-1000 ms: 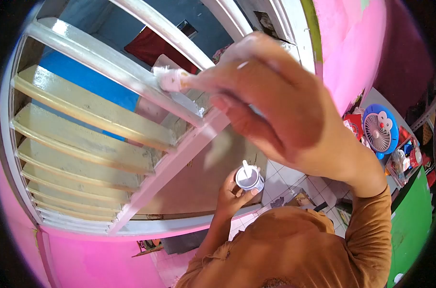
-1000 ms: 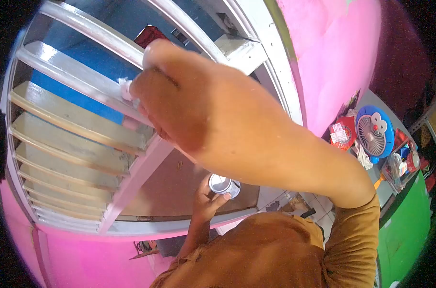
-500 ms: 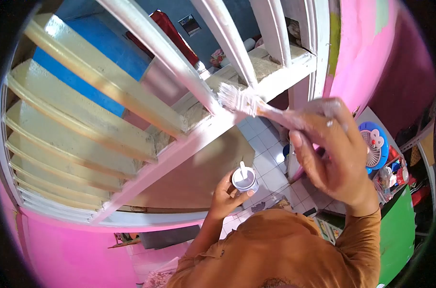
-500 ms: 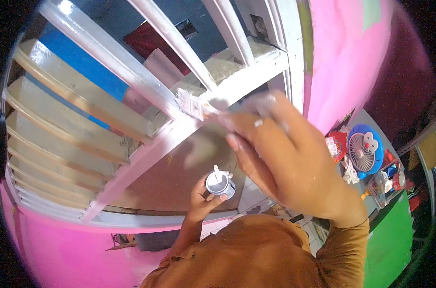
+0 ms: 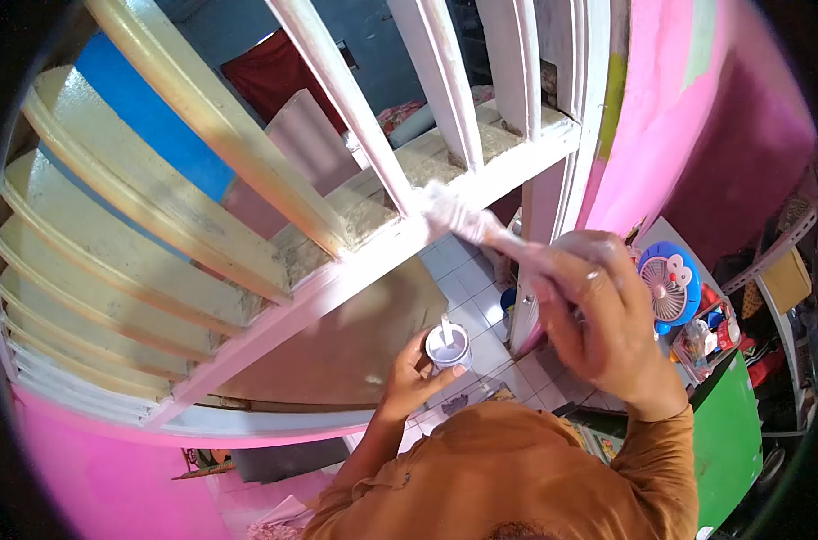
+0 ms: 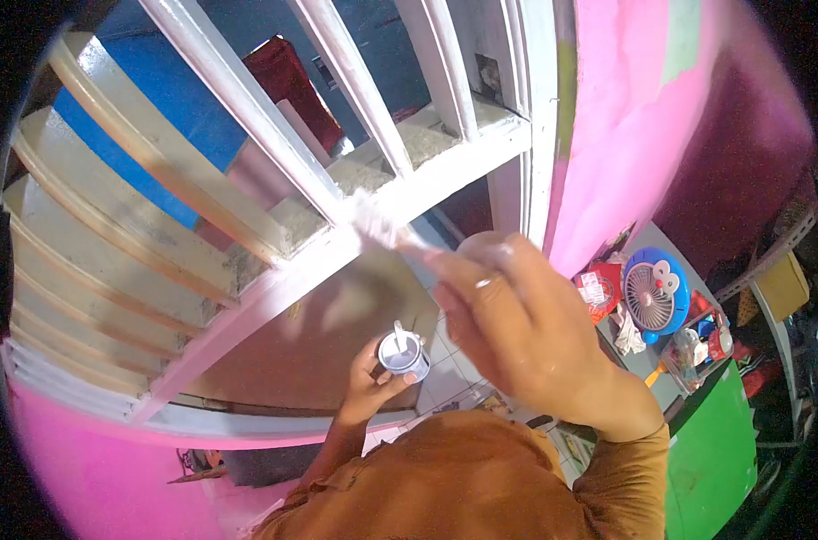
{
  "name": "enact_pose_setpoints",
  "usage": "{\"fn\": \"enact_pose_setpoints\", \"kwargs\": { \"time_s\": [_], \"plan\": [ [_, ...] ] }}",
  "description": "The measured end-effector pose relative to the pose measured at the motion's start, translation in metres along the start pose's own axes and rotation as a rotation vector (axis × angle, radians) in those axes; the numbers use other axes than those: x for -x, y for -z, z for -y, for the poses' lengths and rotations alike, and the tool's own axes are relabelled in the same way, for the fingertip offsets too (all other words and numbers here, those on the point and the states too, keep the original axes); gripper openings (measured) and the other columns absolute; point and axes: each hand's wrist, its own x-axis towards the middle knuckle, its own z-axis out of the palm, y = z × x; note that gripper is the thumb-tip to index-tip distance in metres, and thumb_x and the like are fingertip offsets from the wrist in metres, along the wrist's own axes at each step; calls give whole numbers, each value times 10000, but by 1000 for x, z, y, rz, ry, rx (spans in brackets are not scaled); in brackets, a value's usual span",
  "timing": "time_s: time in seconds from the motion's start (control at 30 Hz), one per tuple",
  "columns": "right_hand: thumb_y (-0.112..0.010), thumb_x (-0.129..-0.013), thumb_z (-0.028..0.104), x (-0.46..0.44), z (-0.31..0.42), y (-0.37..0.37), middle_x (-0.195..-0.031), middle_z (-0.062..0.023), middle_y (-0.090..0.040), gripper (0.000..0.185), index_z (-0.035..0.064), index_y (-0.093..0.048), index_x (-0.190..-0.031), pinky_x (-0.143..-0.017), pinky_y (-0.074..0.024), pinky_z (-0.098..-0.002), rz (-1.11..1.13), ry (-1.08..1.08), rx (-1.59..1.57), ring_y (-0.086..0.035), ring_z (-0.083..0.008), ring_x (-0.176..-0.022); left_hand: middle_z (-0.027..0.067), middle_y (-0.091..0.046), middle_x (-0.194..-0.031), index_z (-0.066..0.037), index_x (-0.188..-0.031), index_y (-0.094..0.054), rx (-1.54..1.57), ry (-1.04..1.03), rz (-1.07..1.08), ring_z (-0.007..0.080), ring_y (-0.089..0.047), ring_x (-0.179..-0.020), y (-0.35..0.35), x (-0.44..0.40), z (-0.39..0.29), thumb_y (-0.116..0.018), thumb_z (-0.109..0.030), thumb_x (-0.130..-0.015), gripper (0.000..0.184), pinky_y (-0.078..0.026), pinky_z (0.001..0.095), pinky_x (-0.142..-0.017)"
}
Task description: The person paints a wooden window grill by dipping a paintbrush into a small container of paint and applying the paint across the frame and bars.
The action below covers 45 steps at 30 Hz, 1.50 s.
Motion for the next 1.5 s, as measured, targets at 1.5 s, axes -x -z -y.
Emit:
{"fn": "enact_pose_setpoints", "kwargs": {
  "time_s": [1.5],
  "plan": [
    [-574, -999, 93, -41, 9, 34, -865, -102, -592, 214, -105, -643, -1040, -564, -368, -214, -302, 97, 199, -502, -88, -659, 69, -596, -1232, 45, -1365, -478, 81, -72, -31, 143, -571, -1159, 15, 17, 29, -814, -27, -807, 655, -457, 293, -1007]
  ]
}}
